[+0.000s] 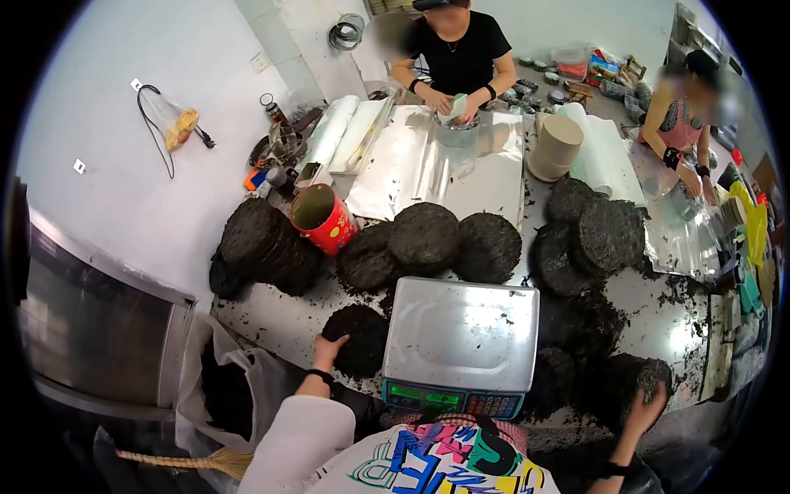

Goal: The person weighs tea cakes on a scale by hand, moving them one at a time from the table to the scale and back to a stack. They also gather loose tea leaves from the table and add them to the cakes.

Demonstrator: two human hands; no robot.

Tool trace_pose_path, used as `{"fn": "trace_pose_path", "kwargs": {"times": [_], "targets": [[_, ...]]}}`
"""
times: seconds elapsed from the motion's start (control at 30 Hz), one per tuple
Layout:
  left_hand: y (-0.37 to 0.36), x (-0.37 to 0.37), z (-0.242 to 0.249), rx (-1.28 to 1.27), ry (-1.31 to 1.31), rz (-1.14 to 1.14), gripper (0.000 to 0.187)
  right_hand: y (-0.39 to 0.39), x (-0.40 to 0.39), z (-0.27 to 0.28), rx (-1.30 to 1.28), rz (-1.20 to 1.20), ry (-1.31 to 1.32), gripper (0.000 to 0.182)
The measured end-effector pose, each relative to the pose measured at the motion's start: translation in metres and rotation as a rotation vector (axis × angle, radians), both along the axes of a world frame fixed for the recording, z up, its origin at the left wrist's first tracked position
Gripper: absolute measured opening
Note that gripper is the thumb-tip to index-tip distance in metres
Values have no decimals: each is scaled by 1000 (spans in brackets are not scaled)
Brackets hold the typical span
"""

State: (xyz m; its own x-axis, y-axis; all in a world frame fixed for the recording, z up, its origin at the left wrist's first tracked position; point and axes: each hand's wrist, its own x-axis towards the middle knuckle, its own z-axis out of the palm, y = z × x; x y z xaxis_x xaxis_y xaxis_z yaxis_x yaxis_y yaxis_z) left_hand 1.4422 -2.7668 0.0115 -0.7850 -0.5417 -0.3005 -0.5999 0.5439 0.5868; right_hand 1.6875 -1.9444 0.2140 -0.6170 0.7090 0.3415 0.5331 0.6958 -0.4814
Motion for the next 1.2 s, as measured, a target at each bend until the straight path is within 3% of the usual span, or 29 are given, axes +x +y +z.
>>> {"fn": "trace_pose_path", "kwargs": {"times": [0.03,0.07,0.13,0.2,0.23,0.3,0.33,0.43,0.5,0.6,0.63,0.7,0.8,0.83,0.87,0.97,1.03,1.1,1.13,1.2], "targets": [[28,14,43,35,72,69,72,35,21,-13,112,-141,-64,58],[47,24,76,73,142,142,71,45,31,-17,-75,-266,-49,64],[39,32,90,192,292,68,68,60,40,-22,-451,-500,-17,76],[40,40,109,172,490,-90,61,85,55,-36,-513,-394,-69,83],[72,45,170,152,419,-111,60,95,63,-41,-545,-347,-95,87],[85,52,164,34,513,-138,61,82,55,-30,-389,-324,-179,89],[94,56,172,-63,422,-107,63,87,55,-33,-367,-301,-207,89],[99,54,175,19,471,-72,64,85,56,-35,-164,-316,-302,82],[131,50,223,33,660,22,51,61,55,-11,19,-357,-381,76],[175,47,266,-305,975,-571,50,55,58,-13,171,-299,-215,64],[197,49,272,-242,997,-727,54,65,65,-24,163,-307,-189,62],[253,55,278,-206,878,-995,55,61,62,-11,-61,-265,-128,59],[322,72,277,-202,735,-1268,45,43,51,20,-148,-294,-36,54],[332,74,273,-88,735,-1284,43,46,52,21,-183,-287,30,53],[336,74,269,22,730,-1289,41,54,53,20,-473,-262,267,50],[320,63,270,105,804,-1208,34,18,30,48,-917,-98,481,49],[303,54,264,117,673,-961,30,-53,-10,75,-920,22,309,48],[294,49,247,109,654,-920,30,-118,-51,69,-1129,354,199,43],[292,47,243,103,650,-891,30,-153,-70,51,-1375,396,275,44],[294,51,255,116,656,-861,30,-216,-104,42,-1551,468,370,42]]}}
